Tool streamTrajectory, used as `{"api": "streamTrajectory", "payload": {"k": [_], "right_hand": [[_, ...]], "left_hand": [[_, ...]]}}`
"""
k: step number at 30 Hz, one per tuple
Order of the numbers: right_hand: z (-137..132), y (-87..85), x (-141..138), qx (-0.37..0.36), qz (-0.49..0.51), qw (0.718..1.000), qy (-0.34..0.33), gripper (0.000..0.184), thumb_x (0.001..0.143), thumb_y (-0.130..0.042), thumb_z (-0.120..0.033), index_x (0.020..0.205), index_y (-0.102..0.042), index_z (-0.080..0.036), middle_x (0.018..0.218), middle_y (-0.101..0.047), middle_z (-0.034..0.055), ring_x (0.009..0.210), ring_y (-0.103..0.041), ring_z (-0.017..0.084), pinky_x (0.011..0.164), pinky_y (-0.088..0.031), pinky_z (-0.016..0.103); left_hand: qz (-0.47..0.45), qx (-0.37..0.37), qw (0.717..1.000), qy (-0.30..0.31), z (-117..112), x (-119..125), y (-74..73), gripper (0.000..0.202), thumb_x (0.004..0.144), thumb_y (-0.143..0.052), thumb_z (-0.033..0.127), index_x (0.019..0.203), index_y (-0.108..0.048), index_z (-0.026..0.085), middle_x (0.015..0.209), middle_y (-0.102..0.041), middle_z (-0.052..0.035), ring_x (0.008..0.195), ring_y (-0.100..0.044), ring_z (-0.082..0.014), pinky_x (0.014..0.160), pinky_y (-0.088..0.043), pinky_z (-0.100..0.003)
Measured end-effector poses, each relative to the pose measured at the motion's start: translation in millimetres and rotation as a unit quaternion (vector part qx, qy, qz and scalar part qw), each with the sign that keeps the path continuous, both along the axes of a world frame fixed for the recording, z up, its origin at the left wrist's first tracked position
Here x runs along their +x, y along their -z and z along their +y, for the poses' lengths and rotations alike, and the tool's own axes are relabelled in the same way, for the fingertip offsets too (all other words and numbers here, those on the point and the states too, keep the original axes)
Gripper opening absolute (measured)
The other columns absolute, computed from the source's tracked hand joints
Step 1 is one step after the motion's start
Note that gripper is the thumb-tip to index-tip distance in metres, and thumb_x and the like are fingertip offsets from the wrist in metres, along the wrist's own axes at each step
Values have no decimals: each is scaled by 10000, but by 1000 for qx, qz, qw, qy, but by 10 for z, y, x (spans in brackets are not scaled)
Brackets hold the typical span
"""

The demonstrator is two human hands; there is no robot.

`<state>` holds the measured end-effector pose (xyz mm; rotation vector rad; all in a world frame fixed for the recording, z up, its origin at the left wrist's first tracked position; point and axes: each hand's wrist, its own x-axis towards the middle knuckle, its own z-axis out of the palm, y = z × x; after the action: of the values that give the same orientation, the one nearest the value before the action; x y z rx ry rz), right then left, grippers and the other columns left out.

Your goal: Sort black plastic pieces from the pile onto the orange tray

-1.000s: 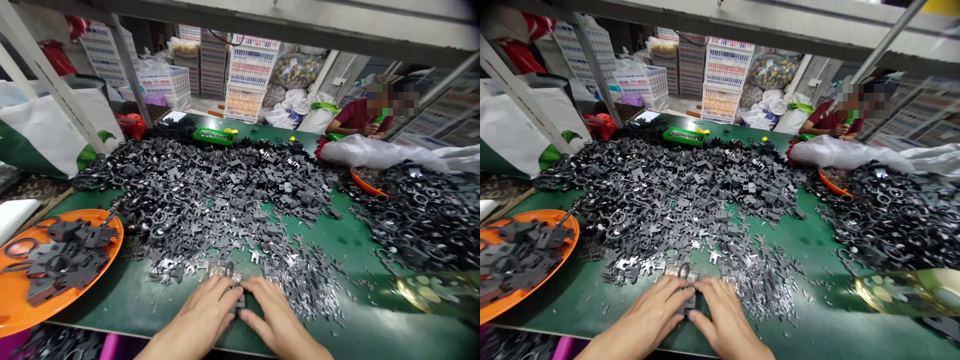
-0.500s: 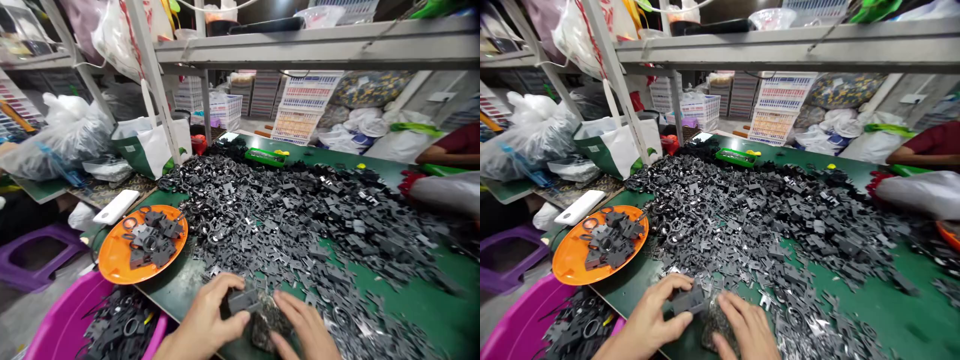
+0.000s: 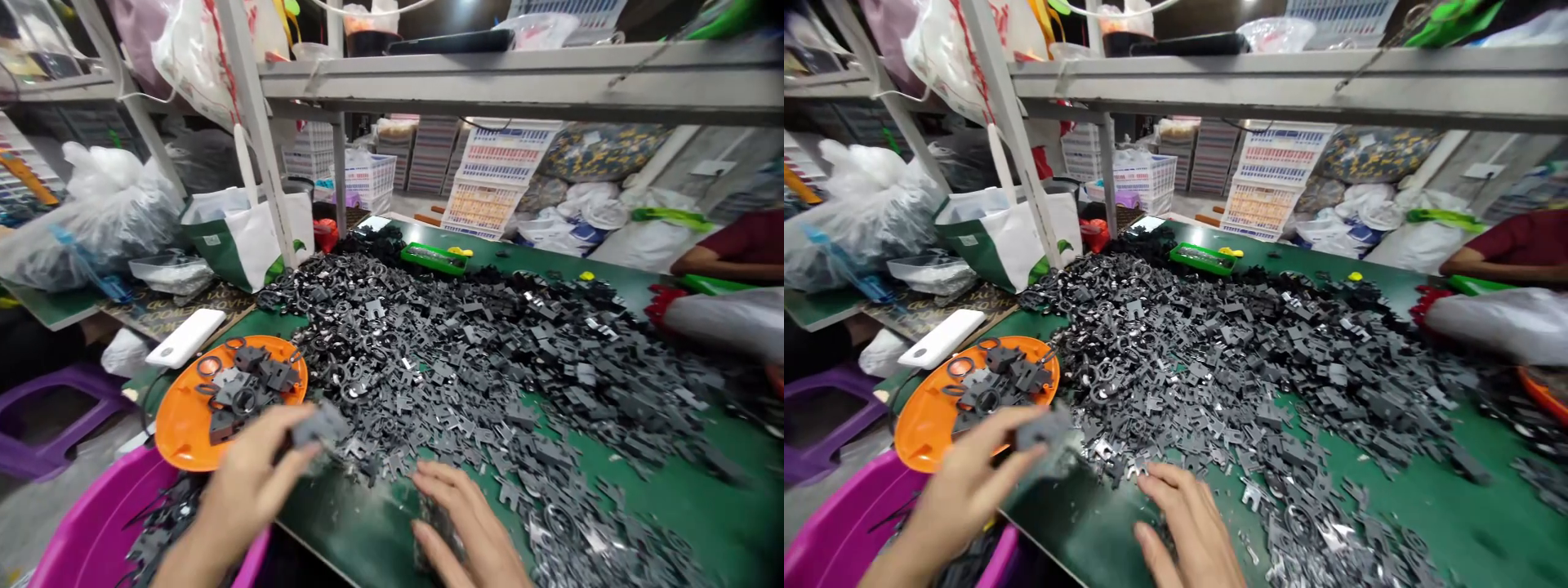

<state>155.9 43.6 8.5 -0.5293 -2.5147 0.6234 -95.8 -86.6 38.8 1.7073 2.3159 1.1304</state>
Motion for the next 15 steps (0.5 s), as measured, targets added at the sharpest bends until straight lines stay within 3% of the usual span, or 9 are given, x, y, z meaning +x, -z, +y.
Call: {"api": "streamTrajectory", "payload": {"k": [2,3,5,9,12,15], "right_hand": [[24,41,89,-1,-24,1000,8,248,888,-527,-235,1132,-521,-281,1126,-613,73,1010,-610,223,805,-532,335],[33,63,139,-4,-35,999,14,209,897,-509,-226,1099,-532,-274,1099,-617,71,994,-610,218,798,-528,336],[44,109,240,-13,-59,998,27,175,911,-480,-212,1069,-538,-260,1072,-616,71,976,-604,210,791,-514,339],[114,155,431,-16,-92,994,57,140,924,-460,-209,1026,-549,-244,1042,-617,63,969,-586,201,809,-473,350],[286,135,541,-22,-120,987,101,127,932,-456,-219,991,-567,-240,1015,-627,54,957,-576,199,806,-445,354],[549,102,556,-8,-138,979,150,131,929,-456,-228,946,-585,-231,980,-643,46,917,-576,201,780,-424,352]], "left_hand": [[71,-11,985,-157,-14,-351,-3,352,844,-525,444,1098,-575,206,965,-667,-38,808,-650,-231,763,-517,-343],[117,-34,967,-223,0,-508,9,396,852,-497,460,1116,-574,176,982,-646,-56,854,-640,-261,800,-502,-384],[185,-83,938,-281,52,-744,54,439,875,-433,462,1127,-570,129,999,-612,-81,976,-605,-315,863,-469,-435],[217,-160,926,-264,130,-891,177,518,912,-304,478,1179,-551,109,1043,-579,-121,1020,-584,-359,831,-469,-454],[196,-205,920,-271,142,-857,242,539,885,-350,536,1239,-530,172,1159,-557,-114,1006,-590,-368,792,-476,-458],[159,-156,930,-292,173,-794,271,422,848,-449,475,1166,-598,241,1177,-570,-89,1002,-586,-358,818,-460,-499]]}}
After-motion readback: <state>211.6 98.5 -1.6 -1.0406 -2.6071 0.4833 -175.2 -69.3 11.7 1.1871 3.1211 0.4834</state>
